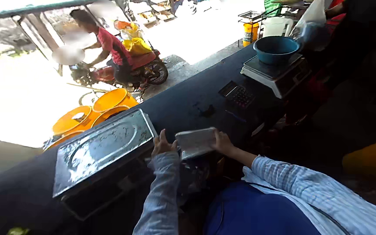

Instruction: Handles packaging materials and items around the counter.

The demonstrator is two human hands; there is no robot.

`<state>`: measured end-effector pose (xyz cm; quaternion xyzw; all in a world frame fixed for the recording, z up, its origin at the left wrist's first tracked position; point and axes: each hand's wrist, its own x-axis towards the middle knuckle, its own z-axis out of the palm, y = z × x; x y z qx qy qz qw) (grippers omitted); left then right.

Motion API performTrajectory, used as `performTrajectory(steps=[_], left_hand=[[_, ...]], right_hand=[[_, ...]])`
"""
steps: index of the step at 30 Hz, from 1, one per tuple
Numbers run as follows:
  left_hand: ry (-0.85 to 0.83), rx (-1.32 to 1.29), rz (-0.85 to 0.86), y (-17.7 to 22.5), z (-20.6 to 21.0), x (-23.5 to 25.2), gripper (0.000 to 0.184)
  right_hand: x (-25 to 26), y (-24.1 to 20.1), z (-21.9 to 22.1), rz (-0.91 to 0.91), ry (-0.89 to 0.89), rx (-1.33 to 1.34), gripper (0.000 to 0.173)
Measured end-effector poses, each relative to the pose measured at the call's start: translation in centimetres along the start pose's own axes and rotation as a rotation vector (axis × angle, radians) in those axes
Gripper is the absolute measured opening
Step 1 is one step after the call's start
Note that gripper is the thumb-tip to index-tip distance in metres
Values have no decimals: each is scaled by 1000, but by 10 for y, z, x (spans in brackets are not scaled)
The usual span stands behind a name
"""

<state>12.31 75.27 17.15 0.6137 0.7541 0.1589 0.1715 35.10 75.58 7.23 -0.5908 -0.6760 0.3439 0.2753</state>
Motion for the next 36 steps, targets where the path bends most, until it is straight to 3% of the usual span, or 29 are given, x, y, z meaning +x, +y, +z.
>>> performTrajectory(steps=[2,4,7,9,11,13,16,18,21,25,29,36], left_hand=[[-85,101,-16,15,12,-7,53],[-215,136,62,20,41,-14,42],[-335,127,11,19,87,-17,64],[-311,88,-53,17,97,-13,84],[-328,70,-115,17,96,-12,98],[-326,39,-126,15,97,-13,100],[-334,-29,-111,4,94,-12,95],[-300,-83,-137,-2,92,-11,79],[-279,-9,-223,5,91,-7,71],[-307,137,-255,15,100,-9,90],[-294,162,-306,24,110,-12,93],[-357,226,-300,27,115,-6,102]], right_hand=[[8,18,19,-76,119,-136,103],[10,34,28,-261,191,-188,95],[12,44,19,-508,7,-277,57],[23,36,7,-542,-204,-341,44],[36,23,2,-509,-361,-430,49],[49,13,1,-478,-470,-496,56],[71,-2,0,-452,-545,-573,56],[75,-13,-1,-413,-586,-638,51],[64,-30,-3,-246,-709,-658,46],[63,-26,-9,20,-692,-366,40],[62,-3,-3,109,-569,-6,28],[53,-10,-14,272,-557,356,13]])
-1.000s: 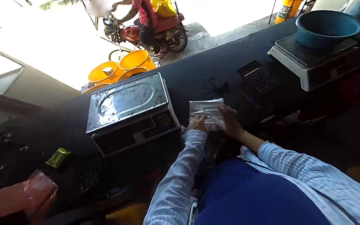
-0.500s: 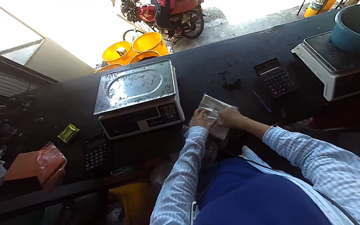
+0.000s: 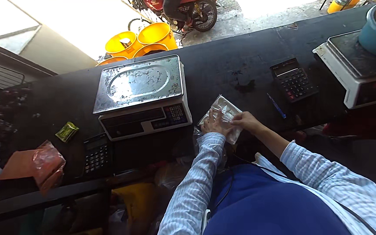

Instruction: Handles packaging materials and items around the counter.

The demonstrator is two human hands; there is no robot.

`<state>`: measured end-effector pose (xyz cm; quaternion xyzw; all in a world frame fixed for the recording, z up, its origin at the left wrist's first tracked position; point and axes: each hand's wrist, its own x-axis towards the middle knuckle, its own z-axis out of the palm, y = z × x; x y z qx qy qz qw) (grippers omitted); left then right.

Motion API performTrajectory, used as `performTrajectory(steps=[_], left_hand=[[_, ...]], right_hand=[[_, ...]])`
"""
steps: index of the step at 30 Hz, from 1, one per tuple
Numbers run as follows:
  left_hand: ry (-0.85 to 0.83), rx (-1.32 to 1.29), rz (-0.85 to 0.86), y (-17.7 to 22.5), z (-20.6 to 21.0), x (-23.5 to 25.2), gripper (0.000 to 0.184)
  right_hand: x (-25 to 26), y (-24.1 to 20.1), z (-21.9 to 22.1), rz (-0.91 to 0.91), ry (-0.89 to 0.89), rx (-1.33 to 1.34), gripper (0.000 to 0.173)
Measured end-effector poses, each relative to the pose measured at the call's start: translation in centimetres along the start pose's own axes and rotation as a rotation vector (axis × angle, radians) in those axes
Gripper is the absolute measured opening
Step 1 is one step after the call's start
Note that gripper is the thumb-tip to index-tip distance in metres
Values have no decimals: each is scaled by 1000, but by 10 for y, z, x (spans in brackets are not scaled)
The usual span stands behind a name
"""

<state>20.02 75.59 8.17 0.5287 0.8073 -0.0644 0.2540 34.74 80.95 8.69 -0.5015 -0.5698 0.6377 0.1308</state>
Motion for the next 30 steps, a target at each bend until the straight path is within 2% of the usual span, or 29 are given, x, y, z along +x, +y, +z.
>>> performTrajectory(steps=[2,4,6,8,11,13,14,16,18,20,23,25,27,30], left_hand=[[-2,-17,0,-1,-3,3,103],[0,-34,-1,-5,-8,8,107],[1,-39,3,-11,-10,15,110],[40,-74,38,-18,-8,22,105],[234,-275,170,-27,5,17,71],[400,-350,381,-22,17,1,47],[389,-322,478,-15,20,-10,47],[150,-200,532,3,21,-32,59],[1,-151,544,9,22,-37,42],[1,-181,572,3,22,-33,27],[59,-351,647,-10,27,-28,28],[73,-532,675,-16,28,-25,28],[30,-636,651,-19,25,-25,27],[46,-721,622,-21,30,-23,25]], right_hand=[[-7,2,-7,-68,-1,166,7],[-17,13,-20,-245,-22,178,7],[-25,37,-33,-470,9,-34,10],[-35,68,-43,-646,91,-282,17],[-53,114,-42,-764,267,-465,14],[-60,130,-37,-801,397,-486,14],[-62,132,-34,-816,458,-479,14],[-60,131,-28,-836,550,-443,14],[-57,126,-24,-854,600,-448,14],[-54,119,-21,-890,619,-463,15],[-52,113,-14,-955,717,-479,14],[-49,114,-7,-993,797,-489,20],[-48,118,4,-1054,843,-462,28],[-49,123,15,-1166,874,-469,27]])
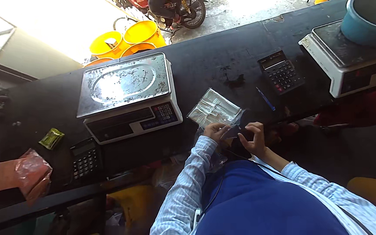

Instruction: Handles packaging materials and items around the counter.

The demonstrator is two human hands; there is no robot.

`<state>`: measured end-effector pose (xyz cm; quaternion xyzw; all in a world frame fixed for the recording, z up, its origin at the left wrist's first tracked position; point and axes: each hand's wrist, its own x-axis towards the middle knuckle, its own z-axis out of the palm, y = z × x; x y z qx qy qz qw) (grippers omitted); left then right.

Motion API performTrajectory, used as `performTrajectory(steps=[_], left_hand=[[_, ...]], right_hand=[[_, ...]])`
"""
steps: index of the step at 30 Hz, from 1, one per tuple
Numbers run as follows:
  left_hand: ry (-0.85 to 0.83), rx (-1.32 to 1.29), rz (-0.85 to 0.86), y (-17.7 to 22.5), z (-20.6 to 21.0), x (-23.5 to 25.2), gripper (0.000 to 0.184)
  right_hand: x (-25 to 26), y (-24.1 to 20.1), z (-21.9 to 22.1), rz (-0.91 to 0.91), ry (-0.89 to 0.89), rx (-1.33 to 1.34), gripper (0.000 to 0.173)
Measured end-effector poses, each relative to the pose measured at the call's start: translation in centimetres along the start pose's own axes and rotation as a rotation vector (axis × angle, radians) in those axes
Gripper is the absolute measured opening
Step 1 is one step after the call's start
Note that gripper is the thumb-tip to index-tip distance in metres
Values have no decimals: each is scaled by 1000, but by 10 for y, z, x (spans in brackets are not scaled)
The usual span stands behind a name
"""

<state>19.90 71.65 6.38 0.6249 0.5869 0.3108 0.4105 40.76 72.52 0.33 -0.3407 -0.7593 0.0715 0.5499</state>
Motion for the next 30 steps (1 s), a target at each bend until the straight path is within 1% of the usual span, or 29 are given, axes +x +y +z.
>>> performTrajectory(steps=[1,3,5,8,10,11,12,15,17,19,20,22,23,24,25,26,27,29,30], left_hand=[[28,-28,19,-3,1,0,25],[76,-85,64,-9,5,-1,24],[123,-138,101,-14,8,-2,23],[171,-197,139,-18,10,-3,22],[211,-235,166,-18,12,-4,21],[237,-251,176,-18,14,-6,21],[263,-257,190,-17,15,-7,21],[324,-201,287,-10,18,-9,19],[368,-116,367,-4,19,-12,17],[391,8,426,3,18,-15,16],[401,61,452,7,17,-17,15],[425,127,475,9,15,-22,15],[435,131,458,9,14,-26,16],[442,128,409,8,11,-30,17],[445,131,322,8,7,-36,19],[446,133,201,7,0,-42,24],[446,157,57,4,-10,-48,31],[407,220,-247,-6,-32,-60,44],[382,222,-369,-12,-42,-67,44]], right_hand=[[2,-3,-1,-61,-19,-14,25],[9,-9,-4,-146,-152,-80,25],[15,-11,-7,-126,-315,-199,29],[20,-4,-11,-58,-494,-316,28],[25,-2,-16,-37,-653,-339,30],[28,-2,-18,-35,-712,-317,29],[32,-3,-19,-55,-734,-288,26],[47,-1,-10,-150,-704,-139,22],[59,-3,-2,-102,-772,-60,23],[76,-9,3,9,-980,-82,23],[84,-11,6,37,-1104,-111,23],[91,-9,13,0,-1273,-144,29],[89,-6,16,-32,-1311,-127,33],[87,-6,18,-21,-1360,-104,34],[83,-6,18,24,-1407,-106,35],[77,-5,19,55,-1403,-137,36],[70,-5,21,89,-1417,-193,41],[59,-7,21,112,-1387,-253,51],[54,-9,20,106,-1362,-269,51]])
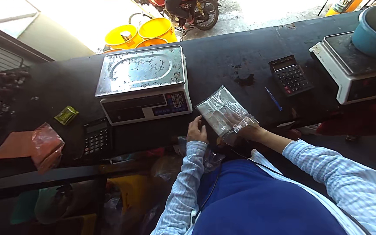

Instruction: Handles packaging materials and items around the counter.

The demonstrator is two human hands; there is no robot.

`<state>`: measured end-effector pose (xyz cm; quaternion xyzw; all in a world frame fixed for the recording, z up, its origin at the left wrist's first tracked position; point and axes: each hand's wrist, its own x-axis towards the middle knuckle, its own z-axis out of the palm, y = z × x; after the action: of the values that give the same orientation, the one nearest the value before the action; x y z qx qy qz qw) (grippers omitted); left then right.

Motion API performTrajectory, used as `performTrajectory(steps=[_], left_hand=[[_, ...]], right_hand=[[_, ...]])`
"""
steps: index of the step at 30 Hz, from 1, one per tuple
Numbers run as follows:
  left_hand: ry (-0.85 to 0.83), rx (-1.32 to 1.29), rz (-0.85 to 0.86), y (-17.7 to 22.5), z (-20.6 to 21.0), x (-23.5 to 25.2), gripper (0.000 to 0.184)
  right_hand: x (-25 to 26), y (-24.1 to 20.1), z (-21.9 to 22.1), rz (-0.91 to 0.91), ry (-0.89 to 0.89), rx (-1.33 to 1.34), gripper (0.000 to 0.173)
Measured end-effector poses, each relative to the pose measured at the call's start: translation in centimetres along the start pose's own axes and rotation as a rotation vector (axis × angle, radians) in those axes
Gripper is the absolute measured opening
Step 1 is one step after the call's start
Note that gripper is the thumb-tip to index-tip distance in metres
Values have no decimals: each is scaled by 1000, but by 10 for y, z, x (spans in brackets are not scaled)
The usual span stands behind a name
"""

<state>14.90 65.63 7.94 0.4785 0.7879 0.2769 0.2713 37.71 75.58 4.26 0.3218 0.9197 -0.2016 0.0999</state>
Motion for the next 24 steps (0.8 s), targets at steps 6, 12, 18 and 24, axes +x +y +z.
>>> performTrajectory(steps=[6,12,18,24], left_hand=[[-393,-79,-283,-2,-1,-20,53],[-289,-524,-121,19,38,-21,29],[-214,-699,240,99,11,-42,19],[49,-227,649,125,-12,-71,27]], right_hand=[[5,-4,-1,-47,82,-93,44],[-14,-15,-22,-12,259,101,34],[-52,-30,-18,-157,508,838,48],[-78,-49,-43,-140,604,1608,21]])
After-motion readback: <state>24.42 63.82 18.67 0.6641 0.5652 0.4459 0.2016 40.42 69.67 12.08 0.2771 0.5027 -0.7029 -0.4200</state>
